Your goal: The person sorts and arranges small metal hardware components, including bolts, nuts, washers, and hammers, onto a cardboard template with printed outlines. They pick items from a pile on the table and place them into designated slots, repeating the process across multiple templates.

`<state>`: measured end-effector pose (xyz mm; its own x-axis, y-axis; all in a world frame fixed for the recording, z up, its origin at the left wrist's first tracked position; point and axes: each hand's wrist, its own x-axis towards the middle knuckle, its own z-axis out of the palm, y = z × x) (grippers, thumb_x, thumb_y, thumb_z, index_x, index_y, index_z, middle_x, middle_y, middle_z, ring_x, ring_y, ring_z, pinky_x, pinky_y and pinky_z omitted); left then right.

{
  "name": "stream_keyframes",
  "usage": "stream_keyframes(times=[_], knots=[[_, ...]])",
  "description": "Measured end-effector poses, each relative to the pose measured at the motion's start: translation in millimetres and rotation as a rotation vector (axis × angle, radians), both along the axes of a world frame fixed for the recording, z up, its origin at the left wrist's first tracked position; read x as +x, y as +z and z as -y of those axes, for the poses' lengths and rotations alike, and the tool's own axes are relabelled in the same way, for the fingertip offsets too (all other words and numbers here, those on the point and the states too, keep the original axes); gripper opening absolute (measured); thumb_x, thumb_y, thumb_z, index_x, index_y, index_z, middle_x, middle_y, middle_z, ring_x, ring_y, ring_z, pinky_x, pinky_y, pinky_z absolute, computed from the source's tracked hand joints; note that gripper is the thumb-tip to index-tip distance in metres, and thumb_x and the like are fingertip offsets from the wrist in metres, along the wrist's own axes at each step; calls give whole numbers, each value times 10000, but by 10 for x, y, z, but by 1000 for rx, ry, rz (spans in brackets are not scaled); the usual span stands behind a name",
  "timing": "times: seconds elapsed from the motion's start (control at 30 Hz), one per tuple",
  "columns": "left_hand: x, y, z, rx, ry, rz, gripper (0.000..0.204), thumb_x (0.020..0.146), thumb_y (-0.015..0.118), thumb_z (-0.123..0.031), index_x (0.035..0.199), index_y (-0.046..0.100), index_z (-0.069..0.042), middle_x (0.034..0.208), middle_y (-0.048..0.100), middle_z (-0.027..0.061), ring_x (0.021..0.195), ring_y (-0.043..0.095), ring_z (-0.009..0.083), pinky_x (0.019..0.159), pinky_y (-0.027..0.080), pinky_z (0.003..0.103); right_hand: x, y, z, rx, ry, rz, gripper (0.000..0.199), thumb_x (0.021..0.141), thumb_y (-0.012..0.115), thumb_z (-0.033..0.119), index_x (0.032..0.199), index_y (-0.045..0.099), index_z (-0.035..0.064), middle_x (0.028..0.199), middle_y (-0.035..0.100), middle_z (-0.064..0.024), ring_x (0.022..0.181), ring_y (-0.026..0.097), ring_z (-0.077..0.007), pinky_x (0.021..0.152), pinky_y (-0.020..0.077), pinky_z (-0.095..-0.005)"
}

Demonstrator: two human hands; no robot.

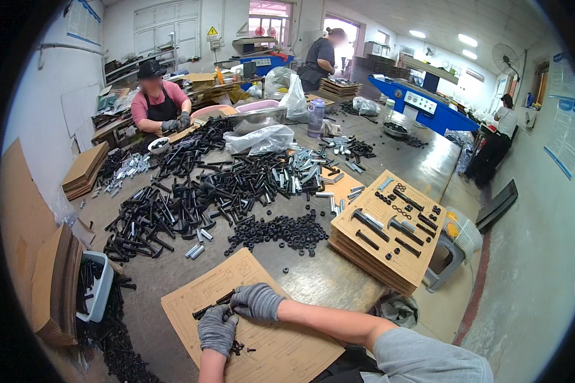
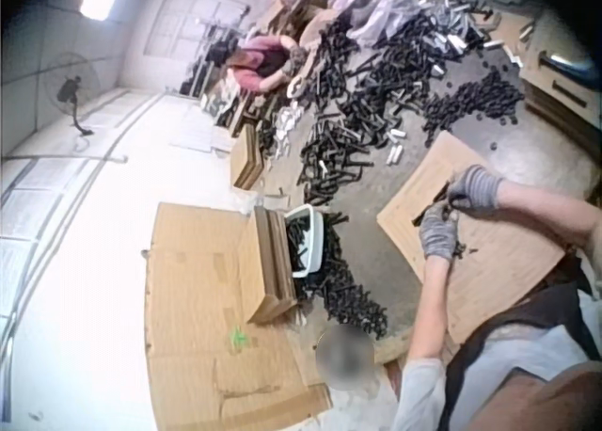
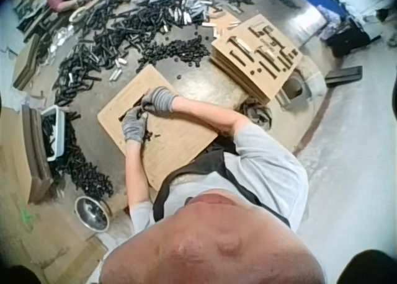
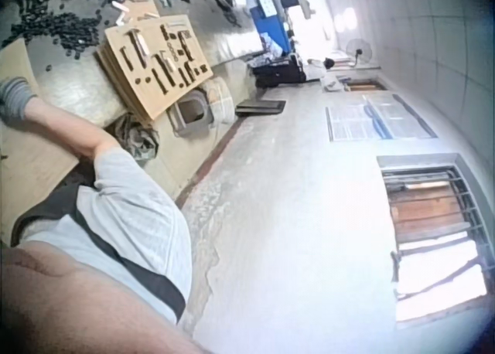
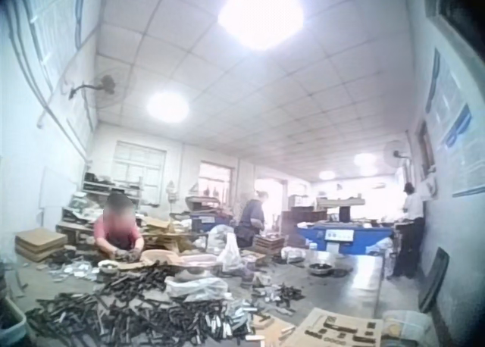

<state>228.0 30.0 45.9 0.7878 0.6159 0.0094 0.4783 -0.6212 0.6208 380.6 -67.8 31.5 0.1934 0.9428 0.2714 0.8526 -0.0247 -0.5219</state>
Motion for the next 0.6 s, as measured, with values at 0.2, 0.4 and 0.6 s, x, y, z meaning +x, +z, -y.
stream_keyframes(times=[0.2, 0.4, 0.6], knots=[[-10, -163, -43, 6, 9, 68, 300, 699, 751, -201, 962, 690, -71, 794, 650, 106, 756, 619, 270, 735, 492, 383, 32, -102, -35, 75, 20, 25, 105, 812, 623, 197, 868, 620, 108, 844, 611, -116, 772, 611, -339, 684, 491, -427], [0, -208, -21, 1, 3, 78, 316, 699, 752, -237, 968, 694, -82, 808, 655, 102, 793, 621, 267, 747, 486, 380, 7, -232, 0, 108, 4, 60, 98, 846, 602, 221, 881, 610, 130, 850, 602, -104, 762, 607, -335, 668, 491, -422], [-29, -174, -50, 34, -9, 64, 298, 695, 744, -239, 949, 702, -90, 803, 666, 103, 795, 627, 280, 747, 488, 391, -51, -181, 14, 132, -10, 48, 124, 839, 591, 239, 867, 613, 120, 866, 601, -119, 770, 609, -344, 676, 490, -435]])
